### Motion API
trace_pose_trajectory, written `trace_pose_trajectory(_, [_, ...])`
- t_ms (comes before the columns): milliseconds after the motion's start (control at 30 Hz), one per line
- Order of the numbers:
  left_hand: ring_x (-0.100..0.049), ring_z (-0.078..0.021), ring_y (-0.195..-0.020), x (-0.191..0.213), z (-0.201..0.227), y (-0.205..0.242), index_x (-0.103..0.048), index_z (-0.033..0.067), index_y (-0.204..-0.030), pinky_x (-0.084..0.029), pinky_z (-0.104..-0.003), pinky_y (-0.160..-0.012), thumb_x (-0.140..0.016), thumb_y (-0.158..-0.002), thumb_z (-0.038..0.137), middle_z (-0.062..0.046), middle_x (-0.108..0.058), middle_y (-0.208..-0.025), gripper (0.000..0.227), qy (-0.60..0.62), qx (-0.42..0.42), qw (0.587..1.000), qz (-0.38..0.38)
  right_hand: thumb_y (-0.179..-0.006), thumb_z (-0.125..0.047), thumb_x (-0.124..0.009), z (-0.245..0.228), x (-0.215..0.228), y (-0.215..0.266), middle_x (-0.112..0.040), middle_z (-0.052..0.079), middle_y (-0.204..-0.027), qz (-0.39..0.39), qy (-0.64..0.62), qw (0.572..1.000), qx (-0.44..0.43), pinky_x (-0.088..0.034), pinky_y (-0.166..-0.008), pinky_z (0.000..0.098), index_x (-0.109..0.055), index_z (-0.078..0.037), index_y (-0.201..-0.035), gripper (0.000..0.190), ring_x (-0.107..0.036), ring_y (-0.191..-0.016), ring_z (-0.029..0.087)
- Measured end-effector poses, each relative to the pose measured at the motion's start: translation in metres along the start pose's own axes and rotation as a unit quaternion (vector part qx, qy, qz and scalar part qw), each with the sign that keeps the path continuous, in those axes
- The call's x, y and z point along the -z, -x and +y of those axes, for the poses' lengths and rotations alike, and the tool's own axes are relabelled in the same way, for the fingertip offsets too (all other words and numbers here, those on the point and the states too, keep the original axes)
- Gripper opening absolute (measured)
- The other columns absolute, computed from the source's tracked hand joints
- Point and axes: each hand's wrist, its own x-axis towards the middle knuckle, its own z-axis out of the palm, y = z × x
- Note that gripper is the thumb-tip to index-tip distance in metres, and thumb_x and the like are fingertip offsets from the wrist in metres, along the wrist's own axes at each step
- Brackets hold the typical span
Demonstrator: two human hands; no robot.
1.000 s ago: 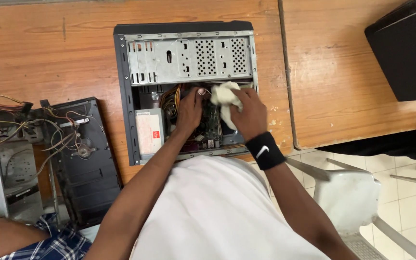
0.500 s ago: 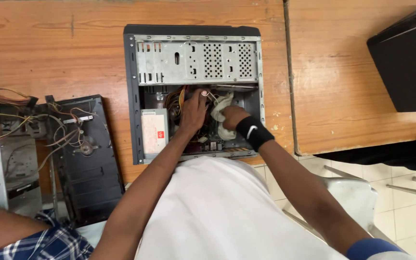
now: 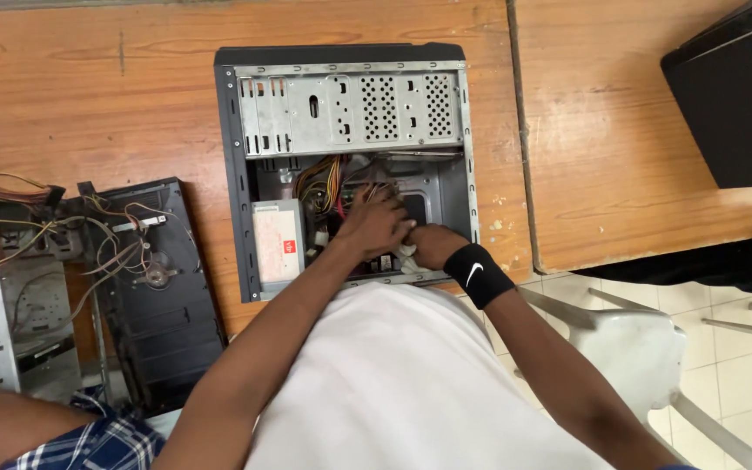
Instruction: The person cleans the interior of an open desktop computer case using a cloth. They wipe various components, including the power supply unit and motherboard area, while handling and moving internal wires to access different surfaces.
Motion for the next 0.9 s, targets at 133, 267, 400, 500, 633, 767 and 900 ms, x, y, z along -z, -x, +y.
trace_pose_trajectory(133, [-0.052,-0.0261,-0.130,-0.017,-0.007,-0.003,-0.072,0.0103,-0.117,-0.031,-0.065,-0.107,-0.063,-0.093,0.030,-0.008,-0.065,-0.131,0.032,-0.047,0.039,0.998,-0.003,-0.082,-0.011,-0.063,0.017,-0.013,-0.016,-0.071,0.027,-0.111,0.097,-0.072,0.992,-0.042,-0.055,-0.094,0.0463,-0.071,-0.003,-0.119,0.039,-0.068,-0.104,0.041])
trace_pose_trajectory(267, [-0.059,-0.0253,-0.125,-0.024,-0.011,-0.002,-0.072,0.0075,-0.118,-0.039,-0.057,-0.108,-0.071,-0.085,0.023,-0.008,-0.068,-0.125,0.037,-0.109,0.045,0.991,0.064,-0.078,-0.004,-0.064,-0.002,0.015,-0.017,-0.066,0.031,-0.112,0.303,-0.137,0.941,-0.059,-0.053,-0.092,0.0494,-0.060,0.000,-0.130,0.052,-0.064,-0.104,0.047])
trace_pose_trajectory(400, [-0.058,-0.0259,-0.125,-0.022,-0.015,-0.006,-0.068,0.0032,-0.124,-0.043,-0.052,-0.101,-0.080,-0.067,0.019,-0.010,-0.063,-0.137,0.061,-0.148,0.069,0.982,0.092,-0.077,0.003,-0.065,-0.006,0.023,-0.048,-0.064,0.028,-0.120,0.424,-0.185,0.887,0.002,-0.053,-0.095,0.0500,-0.058,-0.002,-0.128,0.052,-0.060,-0.111,0.048])
trace_pose_trajectory(500, [-0.056,-0.0245,-0.128,-0.023,-0.019,-0.005,-0.062,0.0019,-0.135,-0.043,-0.050,-0.103,-0.082,-0.066,0.016,-0.009,-0.060,-0.143,0.073,-0.161,0.094,0.979,0.077,-0.074,0.003,-0.067,-0.012,0.015,-0.075,-0.061,0.029,-0.122,0.355,-0.209,0.910,-0.046,-0.053,-0.093,0.0500,-0.056,-0.002,-0.128,0.055,-0.060,-0.111,0.048])
trace_pose_trajectory(633, [-0.053,-0.0251,-0.132,-0.017,-0.017,-0.006,-0.059,0.0023,-0.139,-0.040,-0.052,-0.107,-0.081,-0.069,0.016,-0.009,-0.057,-0.145,0.075,-0.144,0.110,0.982,0.054,-0.077,-0.003,-0.070,-0.007,0.022,-0.064,-0.064,0.030,-0.115,0.264,-0.167,0.945,-0.097,-0.053,-0.089,0.0519,-0.056,-0.001,-0.127,0.052,-0.061,-0.108,0.049])
trace_pose_trajectory(767, [-0.050,-0.0260,-0.135,-0.018,-0.029,-0.002,-0.059,0.0053,-0.139,-0.038,-0.052,-0.111,-0.076,-0.075,0.014,-0.008,-0.056,-0.148,0.067,-0.079,0.105,0.990,0.061,-0.086,-0.016,-0.072,0.019,-0.019,-0.071,-0.072,0.026,-0.107,0.077,-0.071,0.988,-0.114,-0.059,-0.086,0.0473,-0.071,0.002,-0.108,0.029,-0.071,-0.100,0.041])
trace_pose_trajectory(900, [-0.050,-0.0265,-0.135,-0.016,-0.032,-0.003,-0.060,0.0061,-0.138,-0.035,-0.055,-0.111,-0.073,-0.076,0.012,-0.008,-0.055,-0.147,0.064,-0.031,0.092,0.994,0.056,-0.084,-0.020,-0.072,-0.004,0.003,-0.043,-0.075,0.024,-0.103,-0.083,0.037,0.990,-0.108,-0.061,-0.083,0.0447,-0.074,0.002,-0.103,0.028,-0.075,-0.095,0.036])
